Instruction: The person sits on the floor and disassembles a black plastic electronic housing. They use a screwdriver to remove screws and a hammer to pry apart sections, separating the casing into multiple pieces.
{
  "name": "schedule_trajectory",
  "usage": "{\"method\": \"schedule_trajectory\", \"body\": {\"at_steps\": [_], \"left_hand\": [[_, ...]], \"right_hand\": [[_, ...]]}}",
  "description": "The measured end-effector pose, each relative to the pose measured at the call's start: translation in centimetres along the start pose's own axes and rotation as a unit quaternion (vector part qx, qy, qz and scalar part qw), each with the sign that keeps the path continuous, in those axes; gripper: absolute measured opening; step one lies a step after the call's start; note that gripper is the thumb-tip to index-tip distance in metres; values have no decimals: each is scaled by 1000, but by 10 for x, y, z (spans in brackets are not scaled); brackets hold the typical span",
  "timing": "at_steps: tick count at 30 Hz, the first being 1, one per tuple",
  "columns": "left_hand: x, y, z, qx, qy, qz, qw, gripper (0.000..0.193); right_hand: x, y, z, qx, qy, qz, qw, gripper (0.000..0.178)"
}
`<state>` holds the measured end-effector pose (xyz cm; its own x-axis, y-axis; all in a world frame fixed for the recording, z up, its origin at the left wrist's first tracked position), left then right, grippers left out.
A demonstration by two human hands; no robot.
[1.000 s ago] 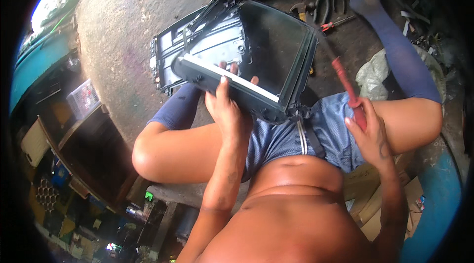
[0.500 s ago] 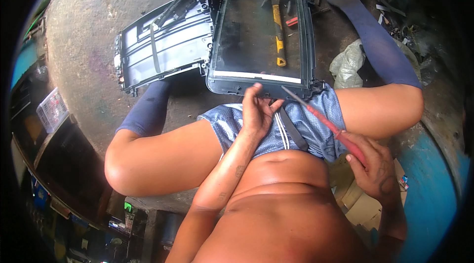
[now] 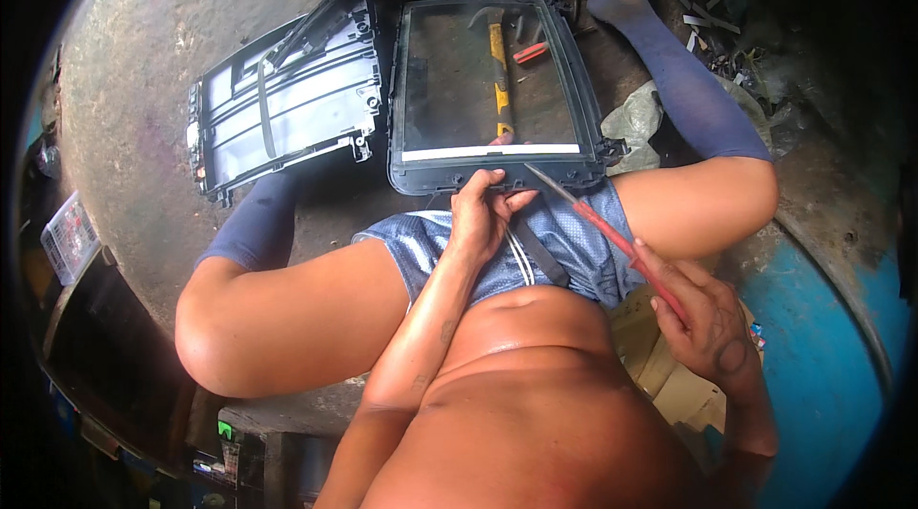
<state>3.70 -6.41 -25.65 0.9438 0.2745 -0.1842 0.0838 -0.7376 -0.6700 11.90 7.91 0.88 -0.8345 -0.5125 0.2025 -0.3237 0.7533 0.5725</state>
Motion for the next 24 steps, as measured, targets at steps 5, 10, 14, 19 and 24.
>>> {"method": "schedule_trajectory", "body": {"at_steps": [5, 10, 14, 19, 24], "left_hand": [[3, -1, -2, -19, -5, 16, 1000, 62], [9, 2, -6, -63, 3, 89, 994, 62], [11, 5, -7, -88, 0, 108, 990, 61], [18, 2, -6, -81, 16, 39, 996, 61], [13, -4, -7, -67, 1, 47, 997, 60]], "right_hand": [[8, -1, -5, 21, 4, -121, 992, 70], [10, -7, -4, 66, -13, -235, 970, 72], [9, -18, 0, 47, -21, -145, 988, 69], [-12, -40, -10, 39, -116, 44, 992, 67], [-10, -39, -20, -3, -51, -77, 996, 76]]}}
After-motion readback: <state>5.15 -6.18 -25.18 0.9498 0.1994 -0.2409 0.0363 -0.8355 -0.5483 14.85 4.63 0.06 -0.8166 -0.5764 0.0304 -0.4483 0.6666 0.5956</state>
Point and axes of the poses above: each hand's wrist, its own z-axis towards the middle knuckle, its own y-axis out of the back of the hand, x = y × z, the point moved 8 cm from there along z, towards the middle knuckle, and after that the axes turned 10 degrees about -y, right-handed, at the moved point
